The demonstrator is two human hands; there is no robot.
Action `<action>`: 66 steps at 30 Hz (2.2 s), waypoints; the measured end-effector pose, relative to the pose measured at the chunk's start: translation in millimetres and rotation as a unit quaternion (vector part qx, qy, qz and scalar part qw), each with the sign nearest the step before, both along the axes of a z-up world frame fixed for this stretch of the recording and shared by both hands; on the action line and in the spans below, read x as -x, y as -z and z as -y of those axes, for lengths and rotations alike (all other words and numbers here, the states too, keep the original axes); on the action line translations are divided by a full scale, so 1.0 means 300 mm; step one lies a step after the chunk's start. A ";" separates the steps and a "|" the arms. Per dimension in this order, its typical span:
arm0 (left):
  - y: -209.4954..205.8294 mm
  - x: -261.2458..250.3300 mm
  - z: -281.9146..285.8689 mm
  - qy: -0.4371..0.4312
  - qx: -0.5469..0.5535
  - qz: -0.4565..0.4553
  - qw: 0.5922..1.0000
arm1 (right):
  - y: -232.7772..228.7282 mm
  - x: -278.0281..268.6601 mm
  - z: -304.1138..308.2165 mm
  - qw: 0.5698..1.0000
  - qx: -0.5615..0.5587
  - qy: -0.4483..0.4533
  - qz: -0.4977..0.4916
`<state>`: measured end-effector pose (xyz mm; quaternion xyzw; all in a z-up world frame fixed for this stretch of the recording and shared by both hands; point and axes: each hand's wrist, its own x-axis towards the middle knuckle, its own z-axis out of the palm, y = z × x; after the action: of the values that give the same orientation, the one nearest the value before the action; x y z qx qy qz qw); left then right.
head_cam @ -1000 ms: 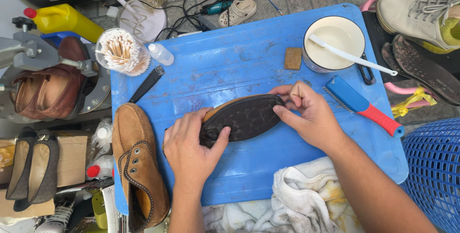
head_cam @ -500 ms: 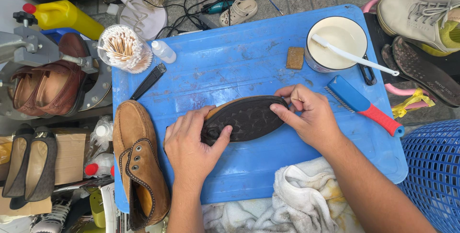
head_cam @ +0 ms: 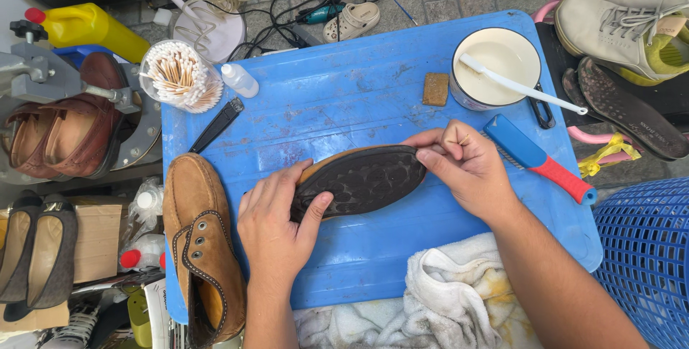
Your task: The person scrubs the sole of a brown shoe with a brush and cleaning solution, wipes it with a cloth, and uses a toothpick to clean the tread grooves. The person repeats the scrubbing and wiping steps on the same shoe.
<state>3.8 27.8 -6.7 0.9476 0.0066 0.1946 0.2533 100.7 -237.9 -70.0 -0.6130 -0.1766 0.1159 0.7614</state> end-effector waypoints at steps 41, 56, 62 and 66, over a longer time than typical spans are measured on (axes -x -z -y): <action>0.086 0.248 -0.510 0.051 0.802 0.166 0.571 | 0.110 -0.027 0.032 0.977 0.180 0.083 0.079; 0.137 0.076 -0.452 0.237 0.889 0.102 0.379 | 0.106 -0.021 0.017 0.970 0.182 0.100 0.125; 0.165 0.073 -0.458 0.209 0.892 0.092 0.390 | 0.096 -0.017 0.008 0.968 0.198 0.109 0.113; 0.167 0.067 -0.465 0.195 0.887 0.082 0.410 | 0.101 -0.023 0.009 0.968 0.199 0.111 0.102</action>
<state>-16.3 167.2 -56.9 0.1491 -0.0300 0.1021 0.9831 107.7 -240.5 -100.4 -0.7765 -0.1577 0.0004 0.6100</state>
